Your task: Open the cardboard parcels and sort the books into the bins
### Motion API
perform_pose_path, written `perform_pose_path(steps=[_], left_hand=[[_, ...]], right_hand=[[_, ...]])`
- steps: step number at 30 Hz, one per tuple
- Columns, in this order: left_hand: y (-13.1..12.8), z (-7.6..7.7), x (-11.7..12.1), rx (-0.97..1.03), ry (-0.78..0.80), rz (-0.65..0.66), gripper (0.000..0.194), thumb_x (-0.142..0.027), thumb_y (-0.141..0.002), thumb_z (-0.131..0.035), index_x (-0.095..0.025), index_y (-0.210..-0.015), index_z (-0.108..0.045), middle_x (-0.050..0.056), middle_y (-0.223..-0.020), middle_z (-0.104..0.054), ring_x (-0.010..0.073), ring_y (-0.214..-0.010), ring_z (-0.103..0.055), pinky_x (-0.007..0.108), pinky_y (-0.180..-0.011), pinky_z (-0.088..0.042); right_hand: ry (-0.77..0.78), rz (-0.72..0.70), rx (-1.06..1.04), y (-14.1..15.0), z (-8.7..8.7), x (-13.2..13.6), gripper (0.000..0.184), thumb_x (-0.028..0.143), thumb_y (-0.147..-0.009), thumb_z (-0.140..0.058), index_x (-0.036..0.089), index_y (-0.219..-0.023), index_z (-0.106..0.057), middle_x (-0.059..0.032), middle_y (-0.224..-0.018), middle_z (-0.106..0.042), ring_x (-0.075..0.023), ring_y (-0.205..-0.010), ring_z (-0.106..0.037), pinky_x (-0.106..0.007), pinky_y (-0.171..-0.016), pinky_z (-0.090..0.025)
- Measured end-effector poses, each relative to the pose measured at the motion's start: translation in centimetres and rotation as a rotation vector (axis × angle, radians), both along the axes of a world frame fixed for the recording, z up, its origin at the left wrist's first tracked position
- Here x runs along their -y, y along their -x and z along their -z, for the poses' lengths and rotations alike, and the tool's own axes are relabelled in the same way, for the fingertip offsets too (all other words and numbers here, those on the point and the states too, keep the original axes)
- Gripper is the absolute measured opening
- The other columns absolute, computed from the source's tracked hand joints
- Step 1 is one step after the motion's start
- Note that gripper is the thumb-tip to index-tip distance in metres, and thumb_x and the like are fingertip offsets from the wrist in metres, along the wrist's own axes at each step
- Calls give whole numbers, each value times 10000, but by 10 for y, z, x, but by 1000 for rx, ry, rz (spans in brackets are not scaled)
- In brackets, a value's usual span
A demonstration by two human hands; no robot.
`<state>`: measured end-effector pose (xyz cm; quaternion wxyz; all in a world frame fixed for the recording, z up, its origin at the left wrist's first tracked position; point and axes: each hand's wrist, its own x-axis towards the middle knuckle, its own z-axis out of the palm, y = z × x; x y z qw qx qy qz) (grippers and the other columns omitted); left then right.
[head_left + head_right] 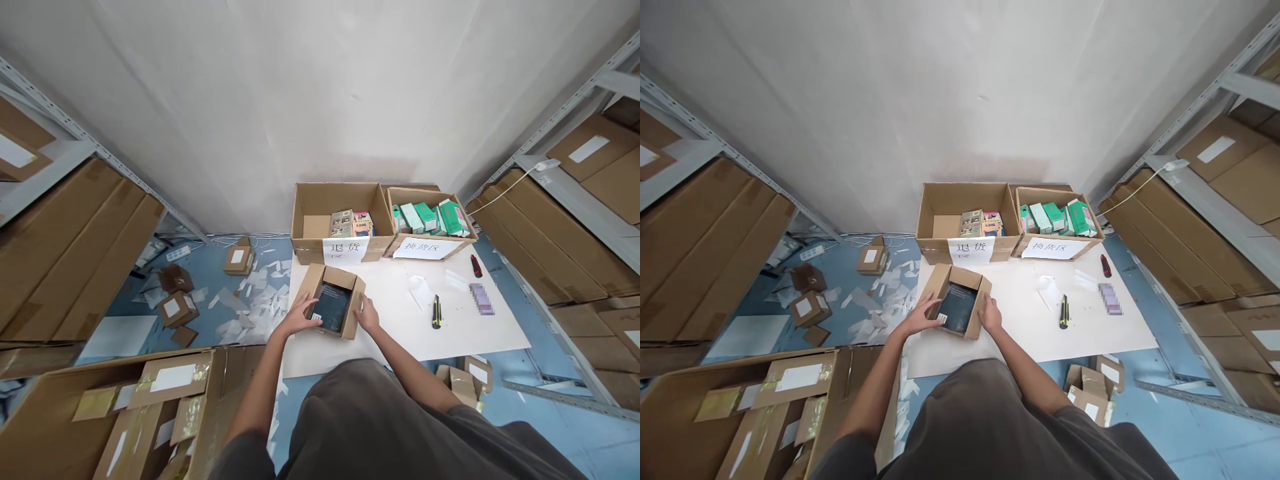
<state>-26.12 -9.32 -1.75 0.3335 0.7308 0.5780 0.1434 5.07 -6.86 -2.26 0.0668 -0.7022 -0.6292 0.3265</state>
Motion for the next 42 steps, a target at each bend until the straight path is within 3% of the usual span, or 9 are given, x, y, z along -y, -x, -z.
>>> perform_pose_path(steps=[3,5,14,20,23,27,29,36,42], left_hand=[[8,8,13,-44,60,58,1332,-658,-557,-893,-262,-1643,-233,161,-1727,-145,365,-1576,-208,458,-1235,-305],[2,16,20,-95,31,62,1467,-591,-471,-949,-261,-1657,-152,171,-1731,-111,385,-1585,-149,485,-1242,-285],[-71,41,50,-243,-140,-235,1226,-406,-696,-878,-251,-1657,-133,193,-1708,-192,394,-1560,-229,514,-1171,-366],[-116,45,61,-259,-124,-379,1284,-438,-694,-884,-253,-1662,-61,199,-1709,-180,402,-1549,-247,520,-1137,-402],[-122,47,62,-258,-111,-409,1282,-448,-694,-883,-243,-1664,-70,196,-1708,-193,397,-1554,-231,524,-1154,-387],[-119,46,62,-262,-99,-413,1260,-464,-696,-880,-243,-1663,-102,183,-1709,-202,395,-1557,-222,528,-1170,-373],[-118,44,61,-260,-92,-411,1249,-460,-701,-879,-242,-1662,-113,179,-1710,-204,389,-1560,-220,521,-1171,-377],[-121,38,64,-255,-67,-430,1262,-413,-700,-887,-230,-1661,-90,173,-1716,-189,380,-1572,-191,513,-1190,-363],[-122,35,64,-267,-45,-417,1244,-382,-716,-878,-238,-1661,-82,170,-1718,-180,378,-1573,-187,518,-1197,-355]], right_hand=[[2,-29,11,7,-6,0,648,318,-987,-525,248,-1597,-316,-118,-1449,-531,-252,-1193,-630,-302,-910,-501],[-10,-54,25,14,-11,0,633,314,-1005,-489,250,-1605,-298,-114,-1472,-510,-247,-1210,-622,-298,-903,-506],[-90,-149,110,15,-21,-15,661,167,-980,-391,261,-1623,-270,-113,-1468,-512,-221,-1025,-671,-321,-843,-548],[-360,-352,104,10,-17,-25,549,83,-936,-428,186,-1465,-538,-139,-1488,-508,-272,-1362,-471,-423,-1141,-423],[-258,-559,101,27,-8,-29,629,176,-920,-601,221,-1534,-468,-145,-1569,-438,-290,-1443,-396,-446,-1180,-373],[-31,-641,275,56,11,-33,1254,394,-682,-916,295,-1666,-145,-165,-1733,7,-428,-1574,-29,-589,-1210,-248],[74,-660,338,68,23,-31,1425,471,-615,-947,306,-1670,-3,-164,-1718,166,-463,-1564,87,-659,-1202,-181],[311,-683,337,95,64,-21,1408,567,-699,-853,302,-1638,163,-160,-1662,322,-479,-1562,57,-722,-1144,-239],[285,-734,381,98,85,-26,1435,517,-663,-884,297,-1645,139,-175,-1627,377,-569,-1526,-53,-720,-1044,-406]])
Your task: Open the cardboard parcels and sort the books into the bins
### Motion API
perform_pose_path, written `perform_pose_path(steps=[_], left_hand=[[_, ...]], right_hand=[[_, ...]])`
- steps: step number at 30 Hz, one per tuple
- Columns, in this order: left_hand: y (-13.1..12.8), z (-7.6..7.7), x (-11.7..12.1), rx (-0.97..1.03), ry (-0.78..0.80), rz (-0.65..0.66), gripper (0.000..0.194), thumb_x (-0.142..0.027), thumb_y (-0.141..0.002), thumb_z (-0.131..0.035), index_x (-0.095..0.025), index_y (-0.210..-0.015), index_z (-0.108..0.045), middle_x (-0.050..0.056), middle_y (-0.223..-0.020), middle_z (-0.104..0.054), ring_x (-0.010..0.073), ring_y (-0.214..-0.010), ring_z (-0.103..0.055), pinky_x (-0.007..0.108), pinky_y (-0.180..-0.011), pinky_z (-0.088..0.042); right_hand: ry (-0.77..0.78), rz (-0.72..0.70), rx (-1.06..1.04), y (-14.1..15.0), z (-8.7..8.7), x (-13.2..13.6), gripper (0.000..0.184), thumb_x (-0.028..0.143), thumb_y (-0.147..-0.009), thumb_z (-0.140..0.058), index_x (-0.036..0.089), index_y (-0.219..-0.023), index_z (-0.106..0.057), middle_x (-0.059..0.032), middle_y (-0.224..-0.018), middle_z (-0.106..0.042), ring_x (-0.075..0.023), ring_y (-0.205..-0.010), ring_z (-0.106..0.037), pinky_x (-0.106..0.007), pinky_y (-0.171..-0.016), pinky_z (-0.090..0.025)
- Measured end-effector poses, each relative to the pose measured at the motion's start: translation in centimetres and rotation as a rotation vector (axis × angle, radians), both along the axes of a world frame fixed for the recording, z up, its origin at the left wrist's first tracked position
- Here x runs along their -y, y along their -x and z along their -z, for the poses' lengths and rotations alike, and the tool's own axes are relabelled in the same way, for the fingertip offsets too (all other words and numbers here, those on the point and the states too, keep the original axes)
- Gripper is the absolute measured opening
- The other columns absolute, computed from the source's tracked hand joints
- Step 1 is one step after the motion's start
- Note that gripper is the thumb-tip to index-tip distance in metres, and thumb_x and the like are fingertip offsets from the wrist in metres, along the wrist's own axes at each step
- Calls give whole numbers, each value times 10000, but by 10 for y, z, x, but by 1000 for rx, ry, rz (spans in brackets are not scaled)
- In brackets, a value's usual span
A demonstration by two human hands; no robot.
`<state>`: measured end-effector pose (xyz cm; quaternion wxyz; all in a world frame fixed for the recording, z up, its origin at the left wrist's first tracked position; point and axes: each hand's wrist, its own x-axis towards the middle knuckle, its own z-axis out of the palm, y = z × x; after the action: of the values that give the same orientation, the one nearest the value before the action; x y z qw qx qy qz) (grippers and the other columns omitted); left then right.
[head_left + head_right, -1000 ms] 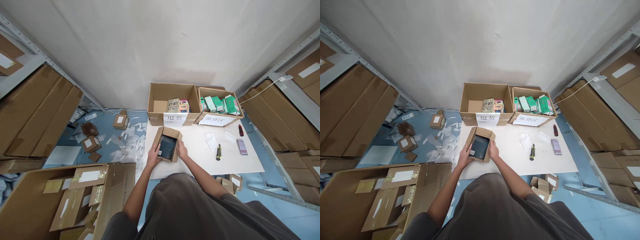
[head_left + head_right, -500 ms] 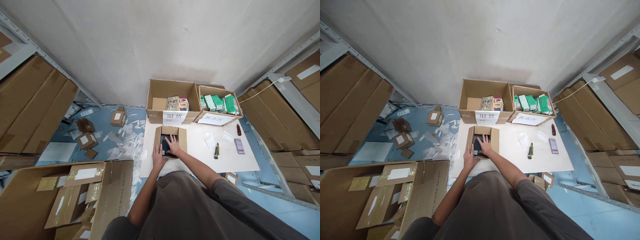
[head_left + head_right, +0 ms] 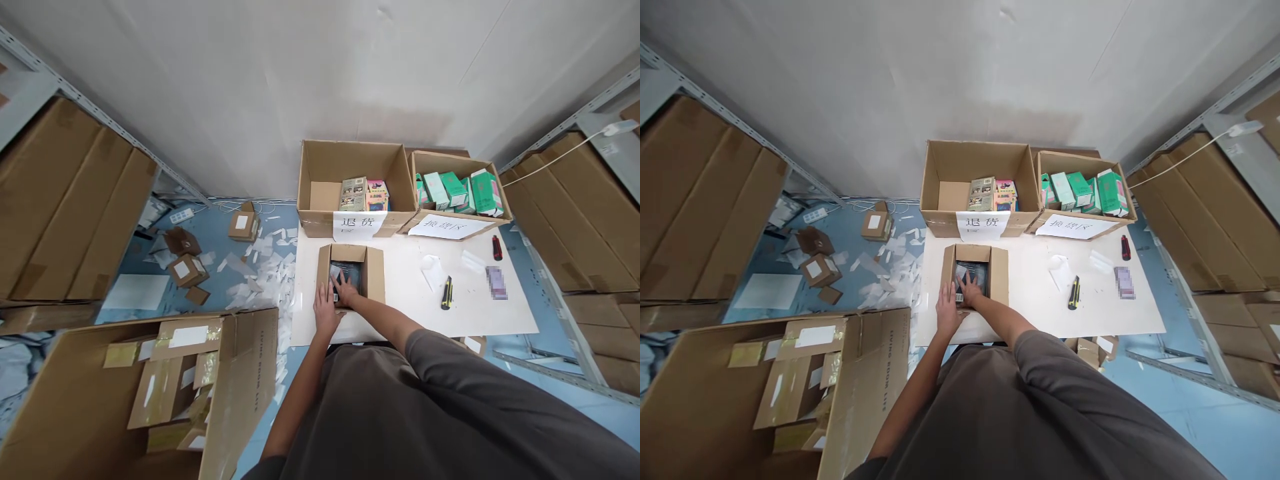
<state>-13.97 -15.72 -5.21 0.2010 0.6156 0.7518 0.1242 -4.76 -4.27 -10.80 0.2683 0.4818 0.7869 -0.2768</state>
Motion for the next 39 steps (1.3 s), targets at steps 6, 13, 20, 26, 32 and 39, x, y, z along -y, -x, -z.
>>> perform_pose_path(steps=[6,13,20,26,32,39], left_hand=[[0,-2,1,-15,7,15,1233,-378,-713,-878,-232,-1661,-104,175,-1721,-165,384,-1576,-171,521,-1201,-350],[3,4,3,-14,48,17,1237,-366,-715,-872,-266,-1664,-85,159,-1734,-110,419,-1570,-167,538,-1186,-361],[0,3,3,-3,63,-15,790,-205,-721,-861,-218,-1443,-540,142,-1741,-51,443,-1549,-214,550,-1160,-403],[6,1,3,12,74,4,137,-83,-851,-658,-161,-930,-739,91,-1739,-105,422,-1547,-248,536,-1141,-430],[-6,8,-1,-64,78,-29,215,-107,-879,-593,-146,-1031,-739,177,-1695,-241,415,-1512,-338,514,-1060,-500],[0,6,-8,-72,51,-23,191,-107,-812,-647,-125,-969,-754,199,-1675,-274,421,-1492,-361,489,-1109,-464]], right_hand=[[-163,-150,31,5,15,5,1427,476,-623,-899,205,-1669,32,-203,-1628,352,-590,-1517,35,-787,-1065,-331],[-109,-181,-72,6,16,11,1057,357,-801,-734,160,-1665,-158,-221,-1693,166,-543,-1537,-47,-740,-1053,-404],[-43,-58,27,-1,2,14,965,308,-915,-591,158,-1669,-8,-318,-1658,38,-508,-1485,-321,-693,-947,-513],[-24,-61,-15,6,-19,15,794,215,-936,-506,-32,-1619,-186,-420,-1587,-186,-476,-1444,-414,-687,-1042,-453],[-208,-138,-58,-3,-76,-2,854,96,-857,-572,-37,-1613,-199,-436,-1534,-327,-416,-1274,-624,-523,-997,-558],[-345,-178,-118,-15,-157,-16,907,80,-771,-664,-35,-1588,-288,-415,-1460,-465,-421,-1220,-660,-465,-969,-585]])
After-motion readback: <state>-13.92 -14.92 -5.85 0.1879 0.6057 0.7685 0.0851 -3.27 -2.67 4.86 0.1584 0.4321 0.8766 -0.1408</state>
